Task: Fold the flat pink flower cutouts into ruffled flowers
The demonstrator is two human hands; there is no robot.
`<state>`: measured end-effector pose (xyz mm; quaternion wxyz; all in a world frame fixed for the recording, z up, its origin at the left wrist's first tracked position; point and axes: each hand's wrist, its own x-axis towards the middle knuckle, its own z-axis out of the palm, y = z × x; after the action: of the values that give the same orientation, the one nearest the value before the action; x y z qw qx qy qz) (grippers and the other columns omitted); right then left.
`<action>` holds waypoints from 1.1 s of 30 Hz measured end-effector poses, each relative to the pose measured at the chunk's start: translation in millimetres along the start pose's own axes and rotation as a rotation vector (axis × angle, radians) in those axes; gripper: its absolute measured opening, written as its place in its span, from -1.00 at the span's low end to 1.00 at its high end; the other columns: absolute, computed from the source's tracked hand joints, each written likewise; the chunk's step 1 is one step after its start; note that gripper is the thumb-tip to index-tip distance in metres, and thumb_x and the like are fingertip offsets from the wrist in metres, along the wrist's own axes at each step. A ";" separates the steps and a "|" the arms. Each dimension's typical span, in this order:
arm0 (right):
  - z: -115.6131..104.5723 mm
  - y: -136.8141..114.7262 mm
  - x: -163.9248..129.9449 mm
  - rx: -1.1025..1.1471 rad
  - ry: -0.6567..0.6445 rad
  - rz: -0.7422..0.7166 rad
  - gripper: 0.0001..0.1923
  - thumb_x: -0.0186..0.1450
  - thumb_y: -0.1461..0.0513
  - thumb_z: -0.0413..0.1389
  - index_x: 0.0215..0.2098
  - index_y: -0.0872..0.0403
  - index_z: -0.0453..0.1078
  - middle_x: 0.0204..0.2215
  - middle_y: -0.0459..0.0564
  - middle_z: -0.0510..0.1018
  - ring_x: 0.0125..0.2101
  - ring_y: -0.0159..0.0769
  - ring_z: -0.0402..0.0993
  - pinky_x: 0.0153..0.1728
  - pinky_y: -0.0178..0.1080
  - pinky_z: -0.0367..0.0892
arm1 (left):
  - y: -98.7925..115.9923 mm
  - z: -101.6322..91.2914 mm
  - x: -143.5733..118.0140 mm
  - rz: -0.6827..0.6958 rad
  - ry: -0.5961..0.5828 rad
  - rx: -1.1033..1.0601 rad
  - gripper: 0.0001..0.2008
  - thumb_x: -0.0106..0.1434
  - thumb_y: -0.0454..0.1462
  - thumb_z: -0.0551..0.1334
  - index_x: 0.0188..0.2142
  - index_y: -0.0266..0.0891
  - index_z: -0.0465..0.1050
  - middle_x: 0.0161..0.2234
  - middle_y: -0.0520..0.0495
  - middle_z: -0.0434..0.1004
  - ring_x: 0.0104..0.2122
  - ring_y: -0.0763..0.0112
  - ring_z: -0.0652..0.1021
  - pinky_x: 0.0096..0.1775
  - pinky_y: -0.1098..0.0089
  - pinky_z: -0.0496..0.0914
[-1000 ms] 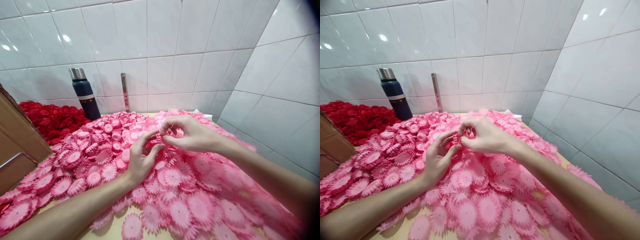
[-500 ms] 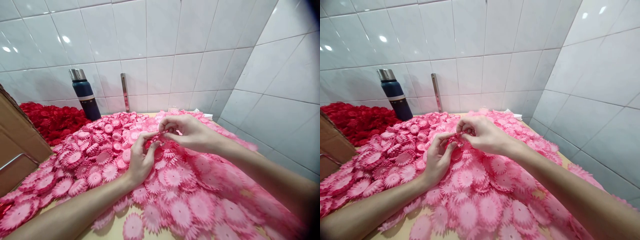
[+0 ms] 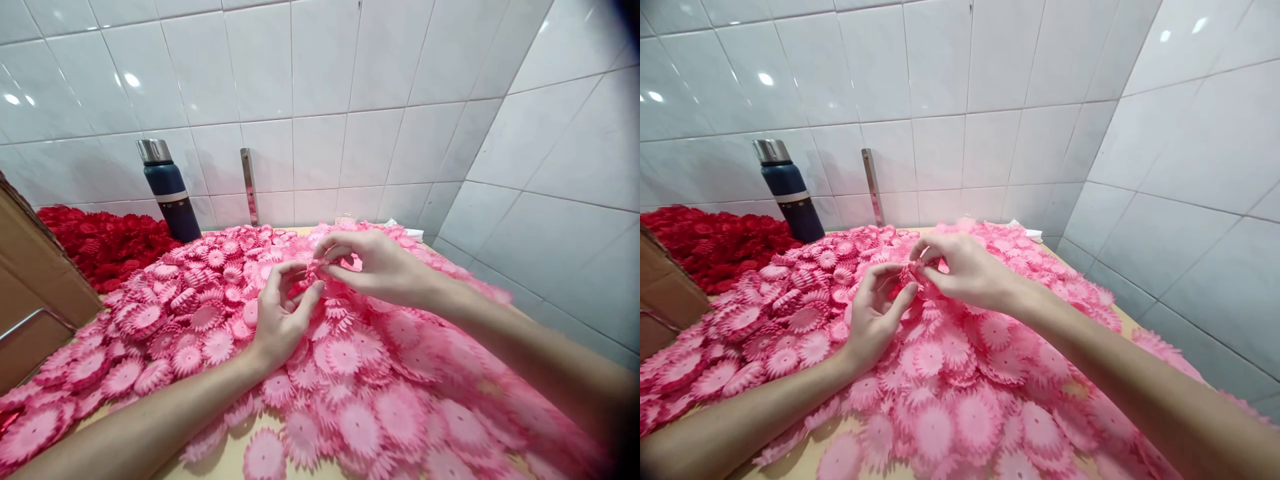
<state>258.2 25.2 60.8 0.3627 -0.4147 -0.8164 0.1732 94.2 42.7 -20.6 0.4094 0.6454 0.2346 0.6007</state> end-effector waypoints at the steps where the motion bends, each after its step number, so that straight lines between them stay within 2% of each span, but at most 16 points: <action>1: 0.1 -0.1 -0.1 -0.038 0.013 -0.015 -0.81 0.20 0.40 0.07 -0.24 0.06 0.37 -0.31 -0.02 0.58 -0.27 -0.25 0.56 -0.28 -0.25 0.42 | 1.0 0.4 0.4 -0.017 0.005 -0.009 -0.78 0.21 -0.28 0.30 -0.15 -0.19 0.35 -0.16 -0.08 0.47 -0.12 0.34 0.53 -0.16 0.40 0.48; 6: 2.7 -5.1 -1.5 -0.132 0.022 -0.092 -0.84 0.22 0.37 0.08 -0.23 0.05 0.36 -0.31 0.00 0.59 -0.25 -0.22 0.57 -0.29 -0.23 0.43 | 0.0 -2.8 0.6 -0.039 -0.015 0.079 -0.88 0.25 -0.23 0.25 -0.31 -0.23 0.35 -0.40 0.01 0.44 -0.40 0.47 0.49 -0.38 0.50 0.41; 9: 5.0 -8.2 -0.5 -0.029 0.030 -0.016 -0.87 0.21 0.36 0.11 -0.26 0.06 0.37 -0.33 0.01 0.60 -0.29 -0.22 0.58 -0.31 -0.22 0.46 | -2.5 -5.3 -2.2 -0.025 -0.010 0.090 -0.81 0.27 -0.19 0.22 -0.39 -0.22 0.27 -0.50 0.09 0.32 -0.54 0.55 0.39 -0.49 0.53 0.36; 11: 0.4 -5.6 0.7 0.099 0.073 0.082 -0.92 0.20 0.34 0.14 -0.31 0.07 0.39 -0.38 0.00 0.61 -0.35 -0.22 0.59 -0.36 -0.21 0.47 | -2.7 -5.3 -4.8 -0.024 -0.013 0.028 -0.76 0.29 -0.16 0.19 -0.42 -0.20 0.19 -0.52 0.11 0.28 -0.55 0.55 0.42 -0.46 0.51 0.41; 13: -12.8 2.1 1.0 0.185 0.199 0.173 -0.95 0.19 0.30 0.18 -0.35 0.06 0.42 -0.43 0.01 0.62 -0.39 -0.21 0.58 -0.37 -0.18 0.49 | -1.7 -4.2 -6.9 -0.037 -0.062 -0.098 -0.74 0.32 -0.14 0.15 -0.42 -0.18 0.13 -0.47 0.08 0.34 -0.43 0.47 0.54 -0.34 0.41 0.50; 15: -32.6 11.8 -0.1 0.197 0.401 0.260 -0.88 0.13 0.22 0.26 -0.37 0.04 0.44 -0.36 0.04 0.64 -0.39 -0.19 0.58 -0.37 -0.13 0.49 | -0.5 -3.0 -8.0 -0.064 -0.127 -0.206 -0.75 0.34 -0.14 0.12 -0.40 -0.18 0.11 -0.38 0.03 0.41 -0.27 0.34 0.60 -0.21 0.27 0.53; 16: -42.9 15.8 -1.2 0.208 0.494 0.294 -0.82 0.09 0.19 0.30 -0.36 0.03 0.44 -0.34 0.04 0.64 -0.38 -0.16 0.58 -0.37 -0.11 0.48 | -0.4 -2.7 -8.0 -0.079 -0.146 -0.219 -0.76 0.33 -0.15 0.13 -0.39 -0.17 0.12 -0.36 0.01 0.42 -0.23 0.30 0.61 -0.18 0.23 0.53; 18: -59.0 19.7 -3.8 0.197 0.567 0.351 -0.75 0.02 0.18 0.35 -0.34 0.02 0.45 -0.35 0.04 0.65 -0.33 -0.11 0.59 -0.38 -0.12 0.48 | -1.1 -3.1 -7.3 -0.091 -0.124 -0.154 -0.78 0.31 -0.16 0.17 -0.38 -0.17 0.16 -0.38 0.01 0.41 -0.25 0.29 0.61 -0.18 0.23 0.53; 21: -63.0 14.3 -5.9 0.194 0.490 0.320 -0.69 0.00 0.15 0.37 -0.30 0.04 0.48 -0.36 0.06 0.65 -0.34 -0.12 0.59 -0.40 -0.16 0.48 | -3.7 -5.4 -5.5 -0.062 -0.053 -0.005 -0.80 0.28 -0.17 0.20 -0.38 -0.17 0.22 -0.47 0.05 0.34 -0.39 0.38 0.55 -0.26 0.33 0.51; 24: -48.7 3.2 -3.7 0.159 0.363 0.277 -0.68 0.01 0.11 0.36 -0.31 0.08 0.52 -0.47 0.03 0.62 -0.47 -0.21 0.55 -0.50 -0.24 0.43 | -4.7 -7.4 -4.4 -0.034 -0.056 0.028 -0.83 0.28 -0.17 0.20 -0.34 -0.19 0.26 -0.45 0.05 0.31 -0.44 0.45 0.48 -0.30 0.39 0.47; 27: -34.5 -4.1 -0.3 0.096 0.374 0.244 -0.77 0.07 0.10 0.32 -0.41 0.08 0.52 -0.68 -0.11 0.44 -0.66 -0.40 0.35 -0.67 -0.32 0.21 | -2.7 -7.8 -3.8 -0.048 -0.078 0.021 -0.85 0.29 -0.17 0.18 -0.31 -0.20 0.27 -0.41 0.04 0.33 -0.42 0.45 0.44 -0.30 0.41 0.43; 29: -29.6 -5.3 0.8 0.070 0.403 0.232 -0.78 0.10 0.09 0.30 -0.43 0.06 0.49 -0.74 -0.19 0.31 -0.71 -0.47 0.21 -0.71 -0.34 0.10 | -0.5 -7.5 -3.4 -0.045 -0.069 0.069 -0.86 0.30 -0.19 0.18 -0.31 -0.21 0.28 -0.42 0.05 0.32 -0.42 0.47 0.41 -0.33 0.46 0.37; 33: -24.6 -3.7 0.7 0.010 0.299 0.294 -0.71 0.10 0.00 0.27 -0.40 0.05 0.47 -0.79 -0.22 0.25 -0.75 -0.47 0.11 -0.72 -0.34 0.00 | 2.7 -7.3 -3.1 0.016 -0.105 0.113 -0.90 0.31 -0.24 0.17 -0.30 -0.22 0.31 -0.43 0.06 0.32 -0.43 0.50 0.36 -0.35 0.50 0.31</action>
<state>273.9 23.1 79.9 0.4525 -0.5488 -0.6833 0.1648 86.1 40.5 -20.7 0.3792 0.7000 0.2413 0.5550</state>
